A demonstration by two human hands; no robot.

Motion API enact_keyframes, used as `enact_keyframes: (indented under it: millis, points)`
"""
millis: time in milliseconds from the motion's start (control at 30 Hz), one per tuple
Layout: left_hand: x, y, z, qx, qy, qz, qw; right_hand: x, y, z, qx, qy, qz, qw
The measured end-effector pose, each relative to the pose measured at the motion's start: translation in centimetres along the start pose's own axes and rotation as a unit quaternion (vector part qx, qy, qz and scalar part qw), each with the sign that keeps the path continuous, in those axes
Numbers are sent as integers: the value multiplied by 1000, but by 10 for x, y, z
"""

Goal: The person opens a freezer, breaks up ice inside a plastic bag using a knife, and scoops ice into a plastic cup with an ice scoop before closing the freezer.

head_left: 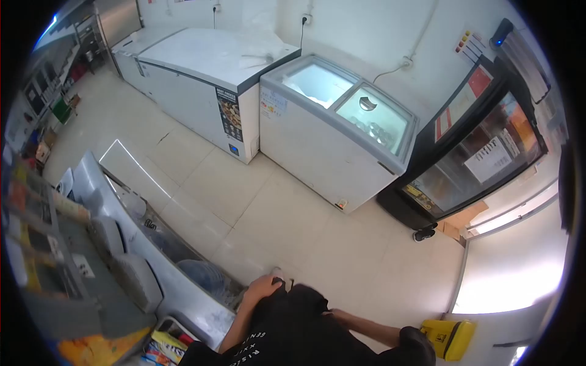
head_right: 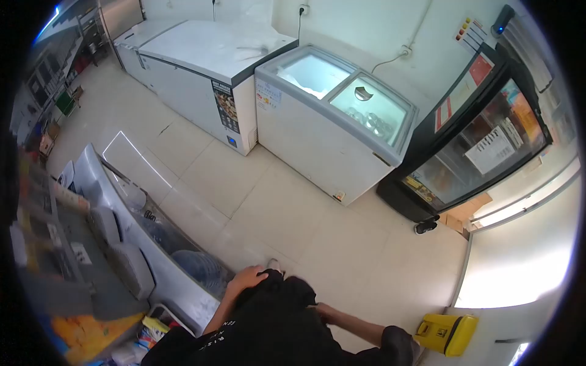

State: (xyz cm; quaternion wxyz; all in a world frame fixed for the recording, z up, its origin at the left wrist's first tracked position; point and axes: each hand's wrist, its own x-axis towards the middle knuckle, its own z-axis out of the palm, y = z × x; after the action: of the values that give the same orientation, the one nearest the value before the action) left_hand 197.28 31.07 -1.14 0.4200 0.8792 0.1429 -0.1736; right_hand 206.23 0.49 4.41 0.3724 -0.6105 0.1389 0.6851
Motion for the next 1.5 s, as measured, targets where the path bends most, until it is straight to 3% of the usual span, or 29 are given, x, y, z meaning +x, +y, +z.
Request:
enact_keyframes:
  millis: [67, 100, 167, 233, 400, 567, 633, 733, 767, 900, 967, 1033, 1100, 1167, 1233, 1300, 1367, 1400, 1433, 1500]
  points:
    - [55, 22, -40, -10, 41, 64, 997, 1, -67, -18, -97, 21, -17, 995]
    - [80, 30, -61, -8, 7, 68, 998, -15, -124, -21, -171, 51, -17, 984]
    - [133, 46, -97, -8, -61, 76, 995, 17, -196, -60, -59, -45, -129, 989]
    - [189, 47, -122, -43, -114, 88, 989, 14, -302, -69, 138, -136, -232, 953]
    - [322, 72, -223, -165, -151, 77, 972, 48, -523, -182, 279, 32, -389, 877]
    - [408, 107, -350, -215, -2, 52, 975, 105, -700, -341, 499, 145, -460, 720]
    - [412, 115, -397, -245, 65, 42, 967, 103, -754, -365, 536, 262, -366, 714]
    - [422, 101, -459, -324, 167, 36, 931, 142, -780, -402, 470, 372, -330, 729]
    - [422, 95, -478, -295, 206, 23, 933, 150, -783, -411, 453, 401, -300, 738]
    - [425, 78, -579, -197, 329, -10, 924, 159, -780, -435, 450, 382, -324, 740]
    - [438, 71, -642, -151, 444, 10, 883, 161, -780, -443, 499, 390, -335, 698]
    - [458, 70, -716, -128, 551, 59, 823, 169, -792, -431, 506, 417, -347, 671]
    - [479, 67, -790, -102, 598, 120, 786, 156, -809, -394, 464, 464, -354, 666]
    - [507, 67, -858, -25, 598, 155, 786, 138, -850, -325, 441, 463, -404, 654]
    - [541, 76, -902, 140, 547, 166, 808, 127, -908, -277, 381, 476, -450, 652]
    - [587, 78, -923, 284, 504, 203, 790, 123, -972, -246, 342, 377, -520, 686]
    - [619, 83, -941, 300, 343, 83, 886, 91, -1058, -167, 283, 304, -575, 705]
    - [632, 83, -948, 303, 258, 21, 917, 82, -1091, -140, 268, 314, -589, 695]
    - [645, 74, -955, 304, 253, 43, 918, 74, -1122, -115, 251, 323, -602, 686]
    - [666, 47, -969, 302, 242, 80, 919, 52, -1181, -55, 144, 448, -649, 597]
